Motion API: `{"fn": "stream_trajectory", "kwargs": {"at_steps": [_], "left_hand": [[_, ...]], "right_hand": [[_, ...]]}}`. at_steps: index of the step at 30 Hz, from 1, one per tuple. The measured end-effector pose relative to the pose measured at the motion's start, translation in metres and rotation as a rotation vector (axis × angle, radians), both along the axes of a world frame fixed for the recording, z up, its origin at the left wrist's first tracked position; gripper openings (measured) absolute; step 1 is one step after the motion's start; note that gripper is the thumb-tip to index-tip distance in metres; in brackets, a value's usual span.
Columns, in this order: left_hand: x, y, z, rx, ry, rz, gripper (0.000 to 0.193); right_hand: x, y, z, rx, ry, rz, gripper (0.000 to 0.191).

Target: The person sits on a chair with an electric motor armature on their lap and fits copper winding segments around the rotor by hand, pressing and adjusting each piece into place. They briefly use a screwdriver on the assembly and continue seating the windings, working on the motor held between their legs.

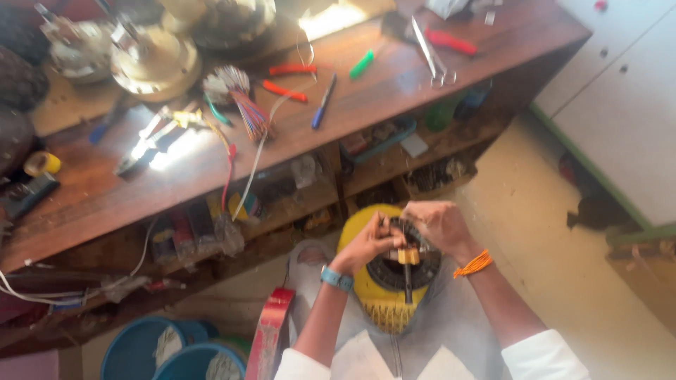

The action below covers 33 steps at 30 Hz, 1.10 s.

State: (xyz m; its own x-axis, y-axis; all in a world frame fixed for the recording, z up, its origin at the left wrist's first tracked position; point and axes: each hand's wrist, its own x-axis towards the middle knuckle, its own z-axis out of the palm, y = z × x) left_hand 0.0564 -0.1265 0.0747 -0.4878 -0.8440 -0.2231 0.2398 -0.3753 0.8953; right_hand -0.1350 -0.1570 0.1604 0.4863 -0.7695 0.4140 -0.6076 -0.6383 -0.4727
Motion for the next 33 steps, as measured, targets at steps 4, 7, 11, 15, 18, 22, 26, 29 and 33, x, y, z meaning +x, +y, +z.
{"fn": "stream_trajectory", "kwargs": {"at_steps": [4,7,11,15,18,22,26,29,33], "left_hand": [[0.0,0.004,-0.021,-0.242,0.121,-0.065,0.05],[0.002,0.0,-0.038,-0.342,0.271,-0.167,0.049],[0.009,-0.008,-0.031,-0.314,0.319,-0.245,0.049],[0.008,-0.008,-0.021,-0.343,0.296,-0.256,0.048],[0.009,-0.008,-0.025,-0.315,0.291,-0.265,0.042],[0.012,-0.012,-0.026,-0.36,0.264,-0.317,0.033],[0.02,-0.002,0.001,-0.396,0.114,-0.217,0.035],[0.032,0.024,0.023,-0.668,-0.143,-0.073,0.04],[0.018,0.052,0.034,-0.912,-0.382,0.102,0.049]], "right_hand": [[-0.012,0.061,0.019,0.07,-0.052,-0.131,0.004],[-0.002,0.107,0.02,0.129,-0.127,-0.182,0.007],[0.026,0.131,0.02,0.242,-0.246,-0.256,0.009],[0.038,0.147,0.005,0.292,-0.387,-0.353,0.008],[0.04,0.163,-0.018,0.336,-0.433,-0.393,0.006],[0.035,0.179,-0.041,0.391,-0.41,-0.46,0.005],[0.028,0.176,-0.051,0.43,-0.428,-0.484,0.006],[0.027,0.173,-0.056,0.481,-0.391,-0.554,0.004],[0.027,0.171,-0.065,0.507,-0.544,-0.539,0.006]]}}
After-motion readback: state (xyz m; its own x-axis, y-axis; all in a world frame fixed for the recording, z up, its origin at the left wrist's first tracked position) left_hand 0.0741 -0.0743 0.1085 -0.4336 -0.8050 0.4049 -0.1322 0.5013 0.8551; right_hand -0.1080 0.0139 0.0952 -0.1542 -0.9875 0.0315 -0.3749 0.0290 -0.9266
